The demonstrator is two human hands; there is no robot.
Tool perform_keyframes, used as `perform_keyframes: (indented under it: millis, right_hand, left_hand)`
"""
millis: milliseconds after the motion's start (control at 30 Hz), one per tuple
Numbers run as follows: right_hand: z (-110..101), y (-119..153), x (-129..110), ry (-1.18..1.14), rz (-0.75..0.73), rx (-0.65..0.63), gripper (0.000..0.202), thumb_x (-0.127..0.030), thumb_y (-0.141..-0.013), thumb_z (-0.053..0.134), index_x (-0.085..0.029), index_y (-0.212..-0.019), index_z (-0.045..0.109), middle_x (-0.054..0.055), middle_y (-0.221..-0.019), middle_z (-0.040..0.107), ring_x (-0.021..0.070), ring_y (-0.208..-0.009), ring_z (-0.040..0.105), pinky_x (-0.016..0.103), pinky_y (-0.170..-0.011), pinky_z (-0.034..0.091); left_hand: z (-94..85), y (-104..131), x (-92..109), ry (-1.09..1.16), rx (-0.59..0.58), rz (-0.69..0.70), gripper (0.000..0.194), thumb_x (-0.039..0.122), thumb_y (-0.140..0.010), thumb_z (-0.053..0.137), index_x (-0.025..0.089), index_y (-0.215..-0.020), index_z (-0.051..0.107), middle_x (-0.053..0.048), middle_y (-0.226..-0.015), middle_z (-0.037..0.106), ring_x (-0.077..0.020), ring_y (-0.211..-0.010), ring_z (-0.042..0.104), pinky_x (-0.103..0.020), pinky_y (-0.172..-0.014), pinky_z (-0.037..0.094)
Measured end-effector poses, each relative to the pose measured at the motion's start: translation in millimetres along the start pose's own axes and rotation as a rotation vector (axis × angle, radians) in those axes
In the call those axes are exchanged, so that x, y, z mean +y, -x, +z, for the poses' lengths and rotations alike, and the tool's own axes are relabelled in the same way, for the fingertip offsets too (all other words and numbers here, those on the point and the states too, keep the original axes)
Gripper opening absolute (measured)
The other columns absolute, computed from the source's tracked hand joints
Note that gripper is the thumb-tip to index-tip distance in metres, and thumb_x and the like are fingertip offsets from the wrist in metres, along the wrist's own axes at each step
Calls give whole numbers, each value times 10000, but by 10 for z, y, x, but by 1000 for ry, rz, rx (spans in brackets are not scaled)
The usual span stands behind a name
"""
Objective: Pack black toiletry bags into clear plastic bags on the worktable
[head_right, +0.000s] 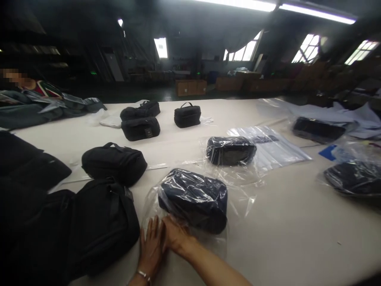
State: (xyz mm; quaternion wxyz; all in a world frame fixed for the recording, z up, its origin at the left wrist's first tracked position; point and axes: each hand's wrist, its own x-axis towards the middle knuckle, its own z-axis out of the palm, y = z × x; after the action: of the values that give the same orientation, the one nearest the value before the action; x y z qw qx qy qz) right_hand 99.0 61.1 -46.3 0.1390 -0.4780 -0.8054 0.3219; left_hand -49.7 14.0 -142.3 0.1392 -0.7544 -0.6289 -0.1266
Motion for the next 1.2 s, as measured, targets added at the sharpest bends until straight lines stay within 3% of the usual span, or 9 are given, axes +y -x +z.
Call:
perform_keyframes:
  millis: [267, 433, 533, 633, 733, 833, 1000, 1100, 1200]
  right_hand:
    - [47, -295, 453, 98, 181, -61, 650, -141, -890, 442, -268, -1508, 284, 58, -1587, 259, 293, -1453, 216, 576, -1178, 149]
    - [-201, -207, 582, 84, 62, -45, 673, -161, -827, 556, -213, -1472, 369, 95, -1556, 330, 281, -1419, 301, 494, -1178, 239]
    - [-301, 160, 594, 128, -201, 75, 524, -103, -849, 504, -241, -1353, 523, 91, -1419, 519, 250, -1290, 475, 436, -1092, 392]
    - [-416, 456, 551, 206, -345, 192, 429, -102, -906, 438, -277, -1269, 585, 73, -1339, 589, 248, -1281, 482, 463, -1070, 407]
    - [-509, 466, 535, 232, -186, 75, 476, -85, -846, 514, -240, -1292, 576, 102, -1373, 563, 282, -1277, 495, 472, -1069, 421]
    - [-518, 318, 597, 221, 29, -92, 659, -33, -728, 594, -190, -1364, 520, 145, -1490, 428, 344, -1323, 449, 488, -1085, 412]
    - [-444, 322, 829, 113, 92, 54, 663, -49, -745, 542, -200, -1389, 496, 130, -1459, 473, 354, -1322, 445, 525, -1118, 354]
    - [-424, 541, 972, 18, 67, 152, 521, -136, -809, 532, -201, -1325, 567, 129, -1369, 564, 335, -1279, 491, 527, -1116, 351]
    - [-436, 803, 1036, -189, 153, 303, 449, -261, -820, 581, -202, -1263, 613, 132, -1340, 585, 341, -1278, 489, 565, -1123, 320]
  left_hand:
    - [-170, 137, 210, 41, -124, -65, 690, 307, -764, 635, 179, -1415, 448, -199, -1513, 373, -410, -1410, 291, -661, -1116, 227]
    - [-445, -7, 76, 69, -134, 19, 574, 180, -762, 628, 201, -1329, 536, -163, -1389, 545, -353, -1258, 515, -553, -975, 470]
    - [-783, -481, 4, 121, 51, 74, 432, 143, -887, 549, 185, -1316, 531, -139, -1250, 638, -263, -1144, 599, -417, -925, 518]
    - [-1008, -1198, 7, 110, 253, 130, 585, 117, -889, 562, 206, -1439, 385, -165, -1451, 460, -344, -1388, 356, -537, -1104, 348]
    - [-1042, -1845, 47, 120, 292, 249, 505, 53, -905, 483, 222, -1379, 461, -128, -1417, 502, -328, -1382, 363, -560, -1139, 263]
    - [-1118, -2138, 119, 206, 312, 348, 250, 98, -940, 464, 192, -1112, 620, -52, -992, 680, -230, -1069, 589, -466, -1071, 356]
    - [-1299, -1748, 262, 348, 222, 631, 243, 133, -942, 465, 169, -1164, 558, -27, -807, 608, -190, -760, 536, -348, -757, 457]
    - [-1088, -1312, 324, 369, 9, 756, 224, 128, -938, 444, 168, -1131, 549, -16, -775, 596, -188, -682, 529, -331, -629, 443]
    - [-727, -1039, 416, 340, -286, 662, 175, 87, -908, 455, 189, -991, 570, -27, -821, 631, -210, -750, 591, -347, -673, 492]
